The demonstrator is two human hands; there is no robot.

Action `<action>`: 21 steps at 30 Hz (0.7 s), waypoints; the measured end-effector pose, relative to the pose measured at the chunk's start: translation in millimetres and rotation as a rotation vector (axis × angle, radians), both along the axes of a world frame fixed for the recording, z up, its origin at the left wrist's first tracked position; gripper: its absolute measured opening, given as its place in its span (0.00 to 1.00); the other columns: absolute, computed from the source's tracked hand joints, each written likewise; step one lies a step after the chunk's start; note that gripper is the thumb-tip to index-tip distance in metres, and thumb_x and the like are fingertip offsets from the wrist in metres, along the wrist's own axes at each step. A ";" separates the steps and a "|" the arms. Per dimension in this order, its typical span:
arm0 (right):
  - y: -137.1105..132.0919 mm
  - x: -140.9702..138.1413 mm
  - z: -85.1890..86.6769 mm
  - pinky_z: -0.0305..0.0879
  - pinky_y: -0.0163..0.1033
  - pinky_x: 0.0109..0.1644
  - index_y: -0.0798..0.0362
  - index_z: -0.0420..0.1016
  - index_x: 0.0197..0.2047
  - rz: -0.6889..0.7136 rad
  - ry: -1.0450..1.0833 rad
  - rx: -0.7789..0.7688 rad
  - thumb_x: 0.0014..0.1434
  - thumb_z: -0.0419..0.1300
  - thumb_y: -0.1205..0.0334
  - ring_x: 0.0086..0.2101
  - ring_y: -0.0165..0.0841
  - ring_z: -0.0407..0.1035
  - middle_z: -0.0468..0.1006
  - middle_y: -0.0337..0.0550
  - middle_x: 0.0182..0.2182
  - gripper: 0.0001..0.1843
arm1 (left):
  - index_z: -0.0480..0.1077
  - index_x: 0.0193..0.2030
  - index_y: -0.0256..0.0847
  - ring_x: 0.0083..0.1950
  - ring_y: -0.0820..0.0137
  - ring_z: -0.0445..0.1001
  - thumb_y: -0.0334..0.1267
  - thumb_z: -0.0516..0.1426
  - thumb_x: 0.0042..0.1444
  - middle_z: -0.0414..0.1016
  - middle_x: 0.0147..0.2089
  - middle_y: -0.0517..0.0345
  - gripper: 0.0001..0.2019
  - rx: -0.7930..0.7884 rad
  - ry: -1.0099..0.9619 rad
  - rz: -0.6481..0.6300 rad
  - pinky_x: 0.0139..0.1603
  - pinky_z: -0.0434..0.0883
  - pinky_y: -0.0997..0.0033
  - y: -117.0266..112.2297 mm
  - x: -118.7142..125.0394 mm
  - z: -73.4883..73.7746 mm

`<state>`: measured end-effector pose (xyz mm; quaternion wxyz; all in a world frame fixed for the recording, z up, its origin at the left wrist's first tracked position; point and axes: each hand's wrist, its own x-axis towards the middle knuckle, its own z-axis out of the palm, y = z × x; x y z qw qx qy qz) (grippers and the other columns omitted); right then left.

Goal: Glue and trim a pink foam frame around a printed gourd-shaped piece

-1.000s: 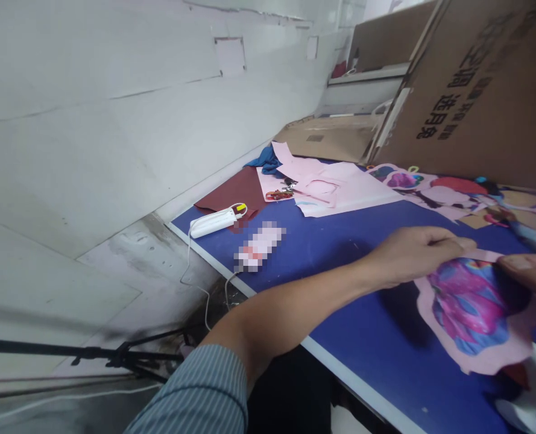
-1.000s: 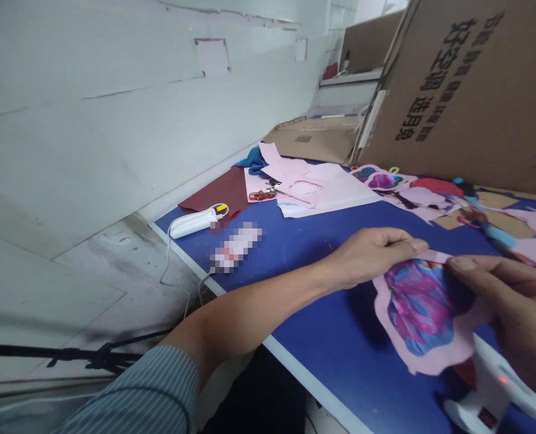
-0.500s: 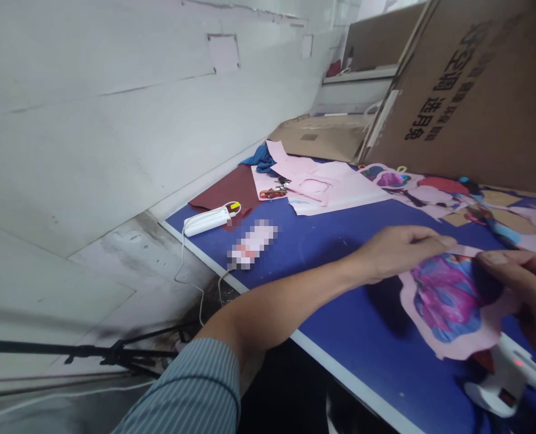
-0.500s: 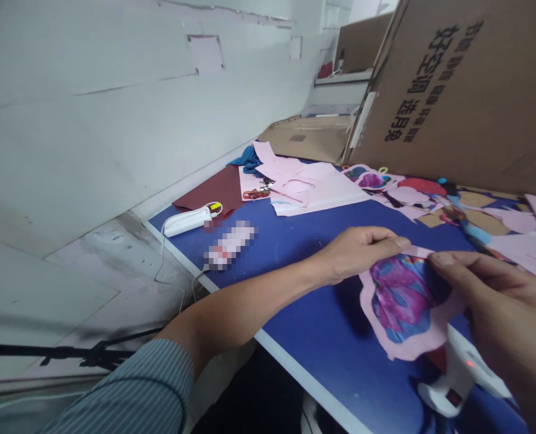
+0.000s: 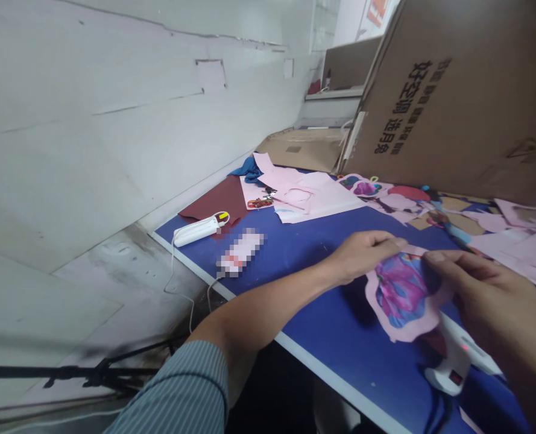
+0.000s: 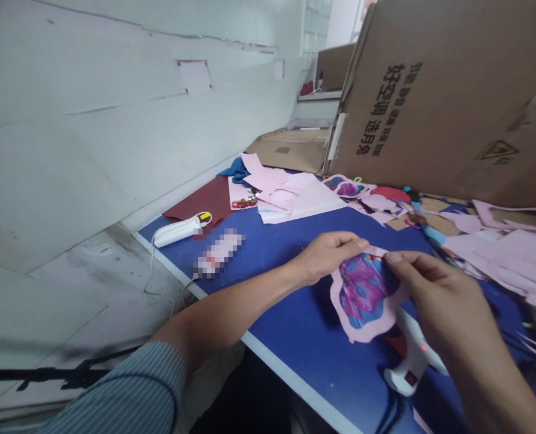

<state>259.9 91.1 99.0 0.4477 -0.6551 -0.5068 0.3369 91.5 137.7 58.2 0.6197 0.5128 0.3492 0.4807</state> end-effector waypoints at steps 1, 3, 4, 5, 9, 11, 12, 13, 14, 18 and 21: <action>-0.3 -1.7 2.2 0.62 0.46 0.39 0.48 0.85 0.29 -0.004 0.007 -0.012 0.37 0.69 0.39 0.32 0.42 0.68 0.82 0.46 0.30 0.22 | 0.76 0.34 0.38 0.33 0.74 0.65 0.47 0.65 0.63 0.71 0.32 0.62 0.13 0.024 -0.001 -0.034 0.40 0.64 0.70 0.9 -0.3 -2.5; -0.3 -3.9 4.7 0.63 0.46 0.38 0.48 0.85 0.29 -0.008 0.022 -0.032 0.35 0.69 0.40 0.33 0.43 0.69 0.82 0.48 0.30 0.22 | 0.76 0.36 0.38 0.34 0.74 0.65 0.48 0.66 0.63 0.71 0.33 0.62 0.14 0.047 -0.010 -0.036 0.39 0.63 0.70 2.9 -0.8 -7.0; -0.2 -4.5 5.3 0.63 0.46 0.37 0.48 0.84 0.28 -0.013 0.027 -0.033 0.35 0.69 0.40 0.33 0.43 0.69 0.82 0.49 0.30 0.22 | 0.76 0.36 0.38 0.34 0.75 0.65 0.49 0.65 0.63 0.71 0.33 0.62 0.15 0.050 -0.008 -0.026 0.39 0.62 0.70 3.7 -1.0 -8.8; 0.0 -5.0 5.4 0.64 0.46 0.36 0.48 0.84 0.27 -0.017 0.031 -0.031 0.34 0.69 0.40 0.33 0.44 0.69 0.82 0.50 0.30 0.22 | 0.75 0.36 0.38 0.34 0.75 0.65 0.49 0.65 0.63 0.71 0.33 0.62 0.15 0.048 -0.005 -0.013 0.39 0.62 0.70 4.3 -1.1 -10.0; 0.4 -4.9 3.6 0.65 0.46 0.36 0.48 0.84 0.26 -0.003 0.036 0.001 0.35 0.69 0.40 0.32 0.44 0.68 0.80 0.50 0.27 0.21 | 0.74 0.36 0.38 0.33 0.75 0.64 0.51 0.64 0.64 0.70 0.32 0.63 0.16 0.031 -0.010 -0.008 0.37 0.61 0.71 4.4 -1.2 -10.5; 0.6 -4.4 2.3 0.65 0.46 0.36 0.49 0.84 0.27 0.007 0.029 0.010 0.36 0.69 0.40 0.32 0.43 0.68 0.80 0.50 0.27 0.21 | 0.74 0.35 0.38 0.33 0.75 0.63 0.51 0.65 0.64 0.69 0.31 0.63 0.17 0.033 -0.025 -0.002 0.37 0.60 0.71 4.1 -1.2 -9.1; 0.8 -4.3 1.8 0.65 0.45 0.36 0.49 0.84 0.27 0.007 0.026 0.014 0.37 0.69 0.39 0.32 0.43 0.68 0.80 0.50 0.27 0.22 | 0.74 0.35 0.38 0.33 0.75 0.63 0.51 0.65 0.63 0.69 0.31 0.64 0.17 0.035 -0.030 0.009 0.37 0.60 0.70 4.1 -1.2 -8.4; 0.9 -4.2 1.5 0.65 0.45 0.36 0.49 0.84 0.27 0.005 0.026 0.015 0.37 0.69 0.39 0.31 0.43 0.68 0.80 0.49 0.27 0.22 | 0.74 0.35 0.38 0.32 0.75 0.62 0.52 0.65 0.63 0.68 0.31 0.64 0.17 0.037 -0.032 0.021 0.37 0.59 0.70 4.3 -1.4 -7.9; 1.0 -4.2 1.4 0.65 0.45 0.36 0.49 0.84 0.27 0.003 0.025 0.018 0.37 0.69 0.38 0.31 0.42 0.68 0.80 0.49 0.28 0.22 | 0.74 0.35 0.39 0.32 0.75 0.62 0.52 0.65 0.63 0.68 0.31 0.64 0.17 0.040 -0.032 0.034 0.37 0.59 0.70 4.7 -1.5 -7.5; 0.5 -5.2 2.7 0.65 0.44 0.35 0.49 0.82 0.25 0.003 0.039 0.037 0.37 0.68 0.39 0.30 0.40 0.67 0.79 0.47 0.27 0.21 | 0.74 0.35 0.39 0.33 0.75 0.63 0.50 0.66 0.62 0.69 0.31 0.65 0.16 0.047 -0.045 0.039 0.40 0.60 0.70 8.1 -2.3 -7.9; -0.6 -4.6 3.3 0.63 0.43 0.34 0.49 0.82 0.26 -0.011 0.036 0.026 0.36 0.68 0.40 0.29 0.38 0.65 0.77 0.45 0.25 0.22 | 0.75 0.34 0.38 0.34 0.75 0.64 0.46 0.66 0.62 0.70 0.31 0.65 0.13 0.044 -0.049 0.042 0.43 0.62 0.69 10.2 -2.3 -8.5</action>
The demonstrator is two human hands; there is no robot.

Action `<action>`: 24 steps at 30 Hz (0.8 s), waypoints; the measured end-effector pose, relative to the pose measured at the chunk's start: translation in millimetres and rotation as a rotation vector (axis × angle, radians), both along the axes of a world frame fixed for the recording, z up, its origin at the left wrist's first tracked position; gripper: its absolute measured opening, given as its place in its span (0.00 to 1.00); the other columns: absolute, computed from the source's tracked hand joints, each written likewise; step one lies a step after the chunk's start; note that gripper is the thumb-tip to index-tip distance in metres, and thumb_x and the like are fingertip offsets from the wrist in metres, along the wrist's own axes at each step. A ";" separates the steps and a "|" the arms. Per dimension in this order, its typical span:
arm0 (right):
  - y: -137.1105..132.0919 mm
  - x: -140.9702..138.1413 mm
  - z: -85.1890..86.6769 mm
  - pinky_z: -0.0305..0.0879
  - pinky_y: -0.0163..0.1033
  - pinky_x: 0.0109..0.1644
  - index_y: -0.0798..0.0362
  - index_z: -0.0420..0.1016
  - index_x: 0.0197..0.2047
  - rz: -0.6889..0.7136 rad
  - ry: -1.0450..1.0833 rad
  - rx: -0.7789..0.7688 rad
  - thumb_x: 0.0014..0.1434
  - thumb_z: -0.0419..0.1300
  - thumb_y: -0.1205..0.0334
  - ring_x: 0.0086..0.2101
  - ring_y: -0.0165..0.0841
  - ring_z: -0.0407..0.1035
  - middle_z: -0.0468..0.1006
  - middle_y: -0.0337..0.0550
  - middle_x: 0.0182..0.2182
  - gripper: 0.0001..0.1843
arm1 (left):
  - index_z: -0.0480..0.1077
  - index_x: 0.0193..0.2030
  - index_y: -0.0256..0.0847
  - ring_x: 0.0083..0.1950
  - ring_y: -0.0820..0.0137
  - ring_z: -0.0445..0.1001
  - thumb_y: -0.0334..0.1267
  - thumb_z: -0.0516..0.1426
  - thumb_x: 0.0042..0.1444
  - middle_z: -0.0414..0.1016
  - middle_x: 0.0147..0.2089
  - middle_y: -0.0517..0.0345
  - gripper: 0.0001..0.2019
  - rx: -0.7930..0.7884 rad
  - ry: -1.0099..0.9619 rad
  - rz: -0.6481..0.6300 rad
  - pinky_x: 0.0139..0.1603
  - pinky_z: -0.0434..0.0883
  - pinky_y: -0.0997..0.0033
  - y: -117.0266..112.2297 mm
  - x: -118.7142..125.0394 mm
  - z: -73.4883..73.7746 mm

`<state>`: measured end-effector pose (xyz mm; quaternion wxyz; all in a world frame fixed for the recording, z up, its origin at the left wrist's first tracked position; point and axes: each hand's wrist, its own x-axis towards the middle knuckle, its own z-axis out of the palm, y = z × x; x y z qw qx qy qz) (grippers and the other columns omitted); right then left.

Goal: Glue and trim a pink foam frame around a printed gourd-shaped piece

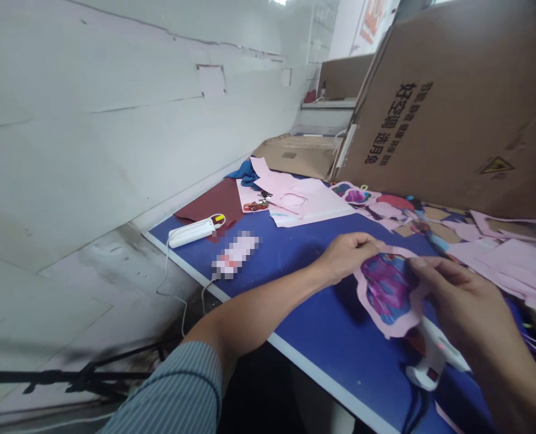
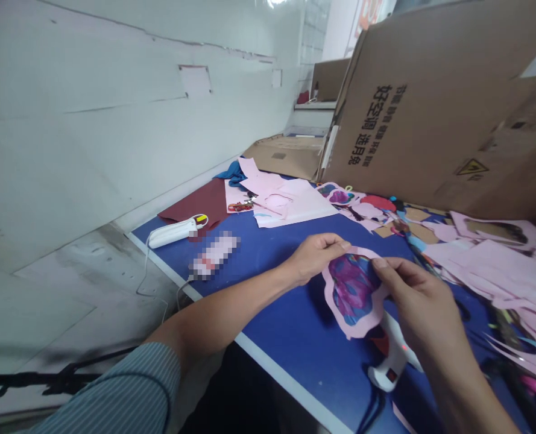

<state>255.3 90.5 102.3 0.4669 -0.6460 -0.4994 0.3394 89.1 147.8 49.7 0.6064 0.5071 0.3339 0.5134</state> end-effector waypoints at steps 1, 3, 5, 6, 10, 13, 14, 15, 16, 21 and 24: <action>-0.3 0.8 -0.3 0.62 0.43 0.34 0.50 0.82 0.27 -0.007 -0.009 0.002 0.36 0.68 0.39 0.28 0.38 0.65 0.77 0.44 0.25 0.23 | 0.75 0.34 0.38 0.34 0.75 0.64 0.44 0.66 0.62 0.70 0.31 0.65 0.12 -0.005 0.004 0.000 0.43 0.63 0.69 0.2 0.1 0.1; -0.6 3.4 -1.7 0.60 0.42 0.33 0.50 0.83 0.30 -0.021 -0.035 0.003 0.38 0.68 0.37 0.28 0.37 0.64 0.76 0.42 0.24 0.25 | 0.75 0.35 0.38 0.34 0.75 0.65 0.44 0.66 0.62 0.71 0.32 0.64 0.12 -0.023 0.007 -0.019 0.44 0.63 0.69 -0.1 0.4 0.4; -0.3 6.7 -4.4 0.58 0.42 0.33 0.50 0.84 0.32 -0.029 -0.050 -0.002 0.41 0.68 0.36 0.27 0.37 0.63 0.75 0.40 0.23 0.26 | 0.76 0.36 0.38 0.35 0.75 0.66 0.44 0.66 0.62 0.72 0.33 0.63 0.12 -0.038 -0.003 -0.046 0.44 0.64 0.69 -1.0 1.0 0.6; 0.1 8.3 -6.2 0.57 0.42 0.32 0.50 0.84 0.33 -0.032 -0.052 -0.006 0.41 0.68 0.36 0.27 0.37 0.62 0.74 0.40 0.23 0.26 | 0.76 0.36 0.38 0.35 0.75 0.66 0.44 0.66 0.63 0.73 0.33 0.63 0.11 -0.040 -0.009 -0.055 0.44 0.64 0.69 -1.3 1.3 0.5; 2.8 12.7 -13.5 0.57 0.41 0.33 0.50 0.84 0.33 -0.029 -0.030 0.011 0.41 0.70 0.37 0.27 0.35 0.62 0.75 0.39 0.24 0.25 | 0.76 0.37 0.37 0.36 0.74 0.66 0.42 0.65 0.64 0.73 0.34 0.63 0.10 -0.019 0.028 -0.031 0.43 0.63 0.70 -1.5 2.4 -0.5; 3.6 13.0 -15.4 0.58 0.41 0.33 0.50 0.84 0.33 -0.016 -0.020 0.037 0.43 0.70 0.37 0.27 0.35 0.61 0.75 0.39 0.24 0.25 | 0.76 0.37 0.38 0.35 0.74 0.66 0.43 0.65 0.63 0.73 0.34 0.63 0.10 -0.023 0.038 -0.041 0.42 0.63 0.70 -1.1 2.0 -1.1; 3.4 12.7 -14.9 0.59 0.41 0.34 0.51 0.84 0.32 -0.015 -0.016 0.047 0.44 0.70 0.38 0.27 0.35 0.62 0.75 0.39 0.24 0.24 | 0.76 0.37 0.38 0.35 0.74 0.66 0.44 0.65 0.63 0.72 0.33 0.63 0.11 -0.023 0.032 -0.050 0.42 0.63 0.70 -1.2 1.6 -1.2; 3.1 12.3 -13.9 0.59 0.41 0.34 0.51 0.84 0.32 -0.011 -0.010 0.056 0.44 0.71 0.39 0.28 0.36 0.63 0.76 0.40 0.25 0.23 | 0.76 0.37 0.38 0.35 0.74 0.66 0.46 0.65 0.63 0.72 0.33 0.63 0.13 -0.019 0.024 -0.055 0.42 0.63 0.70 -1.3 1.2 -1.3; 2.9 11.9 -12.8 0.60 0.41 0.34 0.51 0.84 0.31 -0.008 -0.001 0.062 0.44 0.71 0.40 0.29 0.36 0.65 0.77 0.41 0.26 0.22 | 0.75 0.36 0.38 0.35 0.75 0.65 0.49 0.65 0.62 0.71 0.33 0.63 0.15 -0.012 0.014 -0.058 0.42 0.63 0.70 -1.6 0.7 -1.2; 5.8 12.7 -14.3 0.63 0.41 0.36 0.52 0.83 0.30 0.064 0.080 0.104 0.47 0.73 0.40 0.31 0.37 0.67 0.78 0.42 0.28 0.22 | 0.73 0.36 0.38 0.34 0.74 0.63 0.60 0.65 0.60 0.69 0.32 0.65 0.23 0.012 0.033 -0.027 0.38 0.60 0.70 -4.8 -1.9 4.4; 10.2 15.6 -22.1 0.61 0.39 0.35 0.52 0.82 0.31 0.094 0.112 0.151 0.51 0.74 0.39 0.29 0.33 0.65 0.76 0.39 0.27 0.22 | 0.72 0.35 0.38 0.34 0.74 0.63 0.61 0.65 0.59 0.68 0.31 0.65 0.24 0.029 0.056 -0.012 0.38 0.60 0.70 -5.9 -3.9 9.4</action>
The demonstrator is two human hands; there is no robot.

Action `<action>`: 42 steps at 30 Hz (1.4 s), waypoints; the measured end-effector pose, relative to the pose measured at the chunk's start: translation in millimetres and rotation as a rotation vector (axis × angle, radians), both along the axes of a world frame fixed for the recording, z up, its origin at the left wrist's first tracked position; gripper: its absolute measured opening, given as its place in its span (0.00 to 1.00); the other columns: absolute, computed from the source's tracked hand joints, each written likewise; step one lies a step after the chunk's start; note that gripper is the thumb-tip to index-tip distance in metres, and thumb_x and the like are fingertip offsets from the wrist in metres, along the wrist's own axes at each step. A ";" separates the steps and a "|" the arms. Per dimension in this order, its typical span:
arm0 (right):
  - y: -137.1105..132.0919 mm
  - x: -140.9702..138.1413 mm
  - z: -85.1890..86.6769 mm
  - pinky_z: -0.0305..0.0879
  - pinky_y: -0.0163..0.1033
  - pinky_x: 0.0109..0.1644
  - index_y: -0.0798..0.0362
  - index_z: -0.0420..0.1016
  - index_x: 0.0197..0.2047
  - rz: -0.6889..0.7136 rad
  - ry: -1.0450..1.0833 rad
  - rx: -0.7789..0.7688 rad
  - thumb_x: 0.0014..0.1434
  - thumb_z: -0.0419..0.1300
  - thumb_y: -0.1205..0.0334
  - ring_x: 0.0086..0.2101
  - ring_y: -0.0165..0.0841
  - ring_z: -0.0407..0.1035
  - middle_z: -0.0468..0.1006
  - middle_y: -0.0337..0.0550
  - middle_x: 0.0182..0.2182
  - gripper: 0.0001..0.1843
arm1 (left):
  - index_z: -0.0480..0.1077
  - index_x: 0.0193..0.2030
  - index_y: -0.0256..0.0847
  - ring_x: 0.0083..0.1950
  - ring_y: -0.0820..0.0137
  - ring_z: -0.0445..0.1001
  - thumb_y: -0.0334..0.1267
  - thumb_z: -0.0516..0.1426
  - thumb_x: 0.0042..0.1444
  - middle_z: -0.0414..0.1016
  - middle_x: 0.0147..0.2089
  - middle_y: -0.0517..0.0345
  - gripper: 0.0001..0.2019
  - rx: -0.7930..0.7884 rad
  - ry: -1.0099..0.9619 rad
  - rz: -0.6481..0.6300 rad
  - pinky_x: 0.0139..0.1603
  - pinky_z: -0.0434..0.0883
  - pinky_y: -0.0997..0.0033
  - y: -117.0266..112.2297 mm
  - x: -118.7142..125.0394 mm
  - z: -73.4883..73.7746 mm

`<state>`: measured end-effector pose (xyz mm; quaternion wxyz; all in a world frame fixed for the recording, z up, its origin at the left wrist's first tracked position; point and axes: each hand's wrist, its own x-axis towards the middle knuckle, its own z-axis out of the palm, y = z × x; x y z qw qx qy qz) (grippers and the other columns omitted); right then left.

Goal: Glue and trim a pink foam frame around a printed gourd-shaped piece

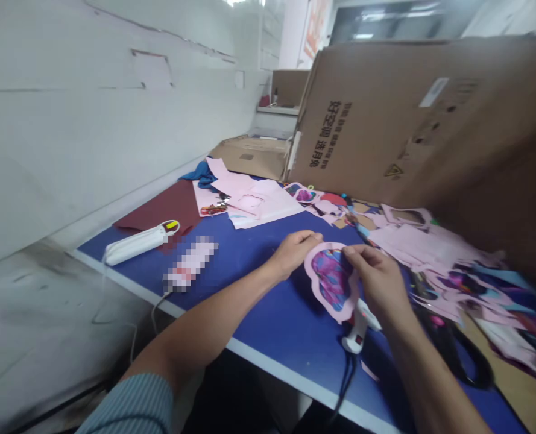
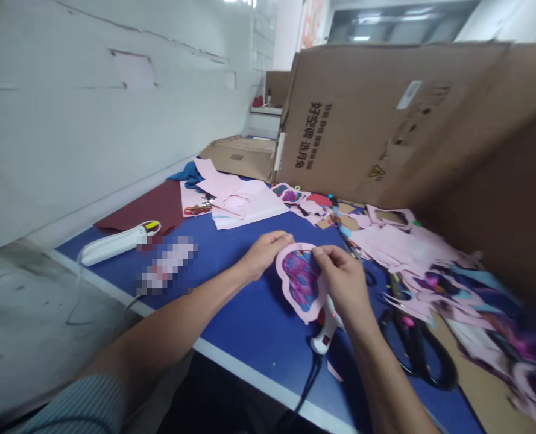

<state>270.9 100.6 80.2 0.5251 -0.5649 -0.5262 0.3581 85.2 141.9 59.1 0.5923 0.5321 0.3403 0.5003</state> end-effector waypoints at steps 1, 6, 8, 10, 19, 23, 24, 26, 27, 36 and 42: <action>1.1 0.7 -2.3 0.62 0.38 0.36 0.52 0.82 0.32 0.014 0.010 0.011 0.53 0.73 0.40 0.29 0.33 0.65 0.76 0.38 0.27 0.22 | 0.72 0.35 0.39 0.34 0.74 0.63 0.60 0.65 0.59 0.68 0.31 0.65 0.24 0.000 -0.003 -0.003 0.37 0.60 0.70 0.0 -0.7 1.1; 0.4 0.9 -5.2 0.62 0.38 0.37 0.52 0.81 0.32 0.039 0.033 0.029 0.56 0.73 0.42 0.30 0.32 0.65 0.75 0.37 0.28 0.21 | 0.75 0.36 0.38 0.36 0.73 0.67 0.58 0.69 0.55 0.72 0.33 0.63 0.23 -0.001 -0.035 -0.040 0.41 0.63 0.70 -0.4 -2.6 2.6; -1.7 1.1 -3.8 0.62 0.38 0.36 0.52 0.81 0.32 0.046 0.033 0.007 0.55 0.73 0.41 0.30 0.32 0.65 0.75 0.37 0.28 0.21 | 0.76 0.36 0.37 0.36 0.73 0.68 0.57 0.71 0.52 0.74 0.34 0.62 0.23 -0.004 -0.029 -0.042 0.43 0.65 0.69 -0.9 -2.0 1.9; -3.3 1.9 -2.1 0.61 0.38 0.36 0.52 0.83 0.33 0.033 0.016 -0.024 0.52 0.74 0.41 0.30 0.32 0.65 0.76 0.38 0.28 0.21 | 0.76 0.36 0.37 0.37 0.73 0.69 0.57 0.72 0.50 0.76 0.34 0.60 0.23 -0.001 -0.027 -0.040 0.44 0.65 0.69 -0.8 -0.9 0.5; -10.5 -3.8 11.2 0.60 0.43 0.32 0.51 0.83 0.28 -0.009 -0.030 -0.043 0.48 0.75 0.43 0.27 0.36 0.64 0.77 0.44 0.26 0.19 | 0.77 0.37 0.37 0.35 0.74 0.70 0.58 0.75 0.46 0.77 0.34 0.61 0.26 -0.034 -0.064 -0.069 0.43 0.65 0.68 1.4 1.3 -5.5; -8.2 -2.5 8.0 0.61 0.41 0.31 0.50 0.83 0.29 -0.009 -0.035 -0.063 0.46 0.74 0.40 0.27 0.35 0.63 0.76 0.41 0.26 0.21 | 0.77 0.36 0.37 0.35 0.74 0.70 0.56 0.73 0.49 0.77 0.33 0.61 0.23 -0.020 -0.075 -0.078 0.44 0.65 0.68 3.3 2.4 -7.0; -7.1 -1.9 6.6 0.60 0.40 0.31 0.50 0.83 0.30 -0.008 -0.036 -0.069 0.46 0.75 0.39 0.27 0.35 0.63 0.76 0.40 0.26 0.21 | 0.77 0.35 0.37 0.35 0.74 0.70 0.56 0.73 0.50 0.77 0.33 0.61 0.22 -0.020 -0.079 -0.083 0.44 0.65 0.68 3.6 2.6 -6.8; -5.3 -0.9 3.7 0.61 0.39 0.31 0.50 0.83 0.31 -0.008 -0.040 -0.065 0.47 0.75 0.38 0.27 0.34 0.64 0.76 0.39 0.26 0.23 | 0.76 0.35 0.38 0.35 0.74 0.69 0.55 0.72 0.51 0.76 0.33 0.61 0.22 -0.018 -0.088 -0.096 0.44 0.65 0.68 3.4 2.8 -5.7; -4.7 -0.6 2.3 0.61 0.39 0.31 0.50 0.83 0.31 -0.008 -0.038 -0.057 0.47 0.75 0.38 0.27 0.34 0.64 0.76 0.39 0.26 0.23 | 0.76 0.35 0.38 0.34 0.74 0.69 0.55 0.72 0.51 0.75 0.32 0.62 0.22 -0.014 -0.088 -0.101 0.44 0.65 0.68 2.8 2.6 -4.7; 2.0 -3.2 -4.7 0.61 0.39 0.34 0.52 0.80 0.30 0.072 0.042 0.029 0.56 0.72 0.37 0.28 0.34 0.64 0.74 0.38 0.25 0.25 | 0.73 0.35 0.39 0.36 0.71 0.65 0.56 0.67 0.57 0.71 0.32 0.63 0.20 0.062 0.054 -0.004 0.41 0.62 0.69 -1.0 -3.6 4.9; 5.6 -11.4 -0.4 0.62 0.40 0.36 0.52 0.78 0.29 0.119 0.088 0.082 0.57 0.71 0.35 0.29 0.35 0.64 0.73 0.39 0.25 0.27 | 0.72 0.32 0.39 0.34 0.70 0.64 0.56 0.66 0.54 0.70 0.30 0.62 0.20 0.023 0.145 0.053 0.39 0.61 0.69 1.5 -6.9 8.5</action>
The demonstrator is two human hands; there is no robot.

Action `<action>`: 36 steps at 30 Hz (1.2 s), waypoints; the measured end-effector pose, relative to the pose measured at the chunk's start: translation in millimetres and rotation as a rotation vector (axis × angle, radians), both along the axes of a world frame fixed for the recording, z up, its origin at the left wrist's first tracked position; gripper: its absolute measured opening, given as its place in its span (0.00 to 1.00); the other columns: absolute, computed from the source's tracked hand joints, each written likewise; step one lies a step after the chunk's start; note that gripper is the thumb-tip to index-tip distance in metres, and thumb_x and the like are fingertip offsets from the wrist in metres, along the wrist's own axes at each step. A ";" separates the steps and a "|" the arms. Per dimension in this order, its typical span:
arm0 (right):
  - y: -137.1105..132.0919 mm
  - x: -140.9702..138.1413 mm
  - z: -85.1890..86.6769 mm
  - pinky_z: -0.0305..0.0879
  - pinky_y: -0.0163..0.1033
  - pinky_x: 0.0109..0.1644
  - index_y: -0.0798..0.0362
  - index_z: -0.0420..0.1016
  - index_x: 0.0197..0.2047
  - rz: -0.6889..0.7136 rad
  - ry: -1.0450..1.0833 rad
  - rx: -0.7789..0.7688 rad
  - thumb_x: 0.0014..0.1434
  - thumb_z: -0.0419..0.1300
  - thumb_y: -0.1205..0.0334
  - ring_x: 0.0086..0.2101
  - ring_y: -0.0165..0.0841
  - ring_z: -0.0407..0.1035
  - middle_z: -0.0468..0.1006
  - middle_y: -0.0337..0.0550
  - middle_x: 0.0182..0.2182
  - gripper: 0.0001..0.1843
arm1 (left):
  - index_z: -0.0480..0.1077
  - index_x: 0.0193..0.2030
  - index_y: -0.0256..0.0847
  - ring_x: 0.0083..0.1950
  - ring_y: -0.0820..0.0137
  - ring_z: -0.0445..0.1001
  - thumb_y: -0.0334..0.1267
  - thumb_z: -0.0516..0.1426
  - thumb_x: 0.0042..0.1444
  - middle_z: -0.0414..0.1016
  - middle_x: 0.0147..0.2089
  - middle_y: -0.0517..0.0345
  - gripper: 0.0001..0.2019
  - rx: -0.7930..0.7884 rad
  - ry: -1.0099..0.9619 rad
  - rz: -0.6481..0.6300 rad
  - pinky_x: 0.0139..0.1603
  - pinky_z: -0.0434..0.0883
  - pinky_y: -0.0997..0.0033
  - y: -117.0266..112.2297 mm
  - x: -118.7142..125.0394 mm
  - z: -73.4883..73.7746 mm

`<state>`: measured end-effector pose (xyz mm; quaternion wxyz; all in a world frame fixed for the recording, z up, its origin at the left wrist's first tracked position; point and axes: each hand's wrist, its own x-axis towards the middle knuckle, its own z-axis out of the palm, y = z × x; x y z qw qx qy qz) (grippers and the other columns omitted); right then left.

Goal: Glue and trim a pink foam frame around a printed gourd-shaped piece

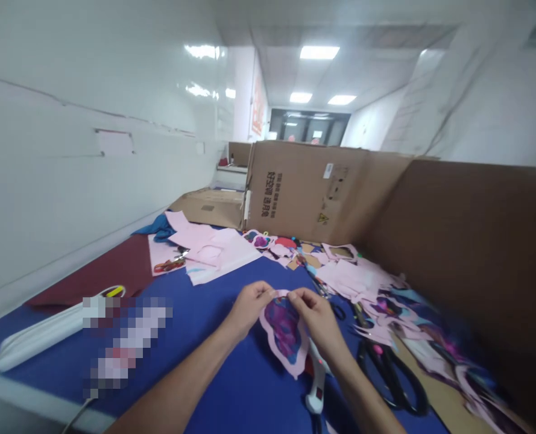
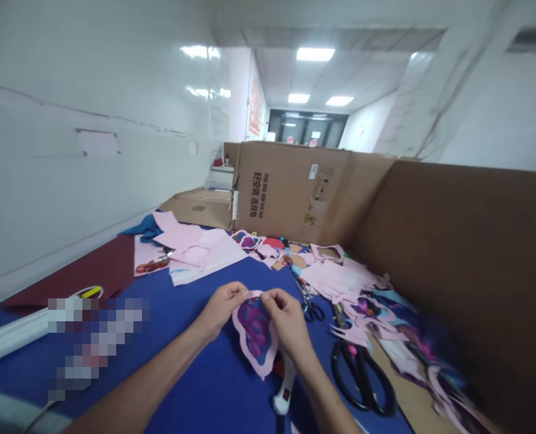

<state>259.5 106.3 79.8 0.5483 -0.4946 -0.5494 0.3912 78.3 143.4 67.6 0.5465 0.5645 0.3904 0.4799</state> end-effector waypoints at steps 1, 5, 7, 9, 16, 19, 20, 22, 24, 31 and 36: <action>1.1 -1.0 -0.4 0.62 0.40 0.35 0.52 0.77 0.28 0.005 0.012 0.012 0.58 0.70 0.34 0.29 0.35 0.63 0.72 0.39 0.25 0.27 | 0.72 0.32 0.40 0.33 0.70 0.64 0.57 0.67 0.53 0.70 0.30 0.62 0.21 -0.004 0.011 0.000 0.38 0.61 0.69 0.4 -0.3 0.3; 5.6 -1.9 -4.0 0.59 0.40 0.34 0.51 0.76 0.28 0.001 0.008 0.042 0.58 0.69 0.35 0.28 0.34 0.61 0.70 0.38 0.24 0.27 | 0.71 0.31 0.40 0.32 0.70 0.63 0.61 0.68 0.52 0.69 0.29 0.63 0.24 -0.023 0.012 -0.019 0.37 0.61 0.69 1.3 -0.2 0.5; 7.1 -1.7 -5.5 0.58 0.40 0.34 0.51 0.76 0.28 -0.007 -0.004 0.051 0.60 0.69 0.37 0.28 0.34 0.60 0.70 0.38 0.24 0.26 | 0.70 0.31 0.40 0.32 0.70 0.62 0.62 0.68 0.52 0.68 0.28 0.64 0.25 -0.021 0.017 -0.010 0.37 0.60 0.69 1.4 0.1 0.4; 8.2 -2.1 -6.3 0.58 0.40 0.35 0.52 0.76 0.29 -0.002 -0.012 0.059 0.61 0.68 0.38 0.28 0.34 0.60 0.70 0.37 0.24 0.25 | 0.69 0.30 0.41 0.32 0.71 0.60 0.62 0.67 0.53 0.66 0.28 0.64 0.25 -0.017 0.007 -0.008 0.36 0.59 0.70 1.4 0.2 0.7; 12.2 -4.3 -8.3 0.54 0.39 0.34 0.52 0.74 0.29 0.010 -0.044 0.075 0.63 0.66 0.41 0.28 0.33 0.59 0.68 0.36 0.24 0.23 | 0.65 0.29 0.42 0.33 0.70 0.58 0.65 0.67 0.53 0.62 0.29 0.65 0.27 0.023 0.049 -0.015 0.37 0.58 0.69 1.8 -1.1 3.6; 13.5 -4.7 -9.0 0.55 0.38 0.34 0.52 0.74 0.30 0.017 -0.036 0.062 0.62 0.65 0.41 0.28 0.32 0.58 0.68 0.36 0.24 0.22 | 0.66 0.29 0.42 0.33 0.70 0.58 0.68 0.67 0.51 0.62 0.28 0.65 0.29 0.028 0.059 -0.020 0.37 0.58 0.69 3.4 -1.5 3.0; 13.7 -4.9 -9.2 0.55 0.38 0.34 0.52 0.74 0.30 0.025 -0.035 0.059 0.62 0.65 0.41 0.28 0.32 0.59 0.68 0.36 0.24 0.22 | 0.66 0.29 0.42 0.33 0.70 0.57 0.69 0.67 0.50 0.62 0.28 0.65 0.30 0.023 0.061 -0.027 0.37 0.58 0.69 4.2 -1.7 2.4; 14.2 -5.5 -9.6 0.55 0.38 0.34 0.52 0.74 0.30 0.028 -0.039 0.058 0.61 0.66 0.41 0.28 0.32 0.59 0.68 0.35 0.24 0.22 | 0.67 0.29 0.42 0.32 0.70 0.57 0.70 0.67 0.49 0.62 0.28 0.65 0.31 0.020 0.058 -0.041 0.36 0.58 0.69 6.0 -1.9 0.7; 14.4 -6.1 -9.8 0.54 0.38 0.33 0.52 0.73 0.29 0.015 -0.046 0.062 0.61 0.65 0.41 0.28 0.32 0.58 0.68 0.35 0.24 0.22 | 0.67 0.30 0.42 0.33 0.71 0.58 0.71 0.67 0.48 0.63 0.29 0.64 0.31 0.021 0.042 -0.049 0.36 0.58 0.69 7.5 -2.2 -1.4; 12.8 -7.1 -8.4 0.54 0.39 0.33 0.51 0.72 0.29 0.051 -0.032 0.048 0.60 0.65 0.40 0.28 0.32 0.57 0.66 0.35 0.24 0.23 | 0.70 0.31 0.40 0.32 0.71 0.60 0.71 0.68 0.49 0.66 0.28 0.63 0.32 0.020 0.035 -0.081 0.35 0.59 0.70 9.5 -2.9 -8.5; 11.3 -7.8 -7.8 0.53 0.39 0.33 0.51 0.72 0.28 0.043 -0.033 0.048 0.61 0.66 0.39 0.27 0.31 0.56 0.66 0.35 0.23 0.23 | 0.67 0.30 0.41 0.32 0.71 0.58 0.71 0.67 0.51 0.62 0.28 0.64 0.32 0.029 0.011 -0.061 0.34 0.58 0.70 9.6 -2.3 -9.2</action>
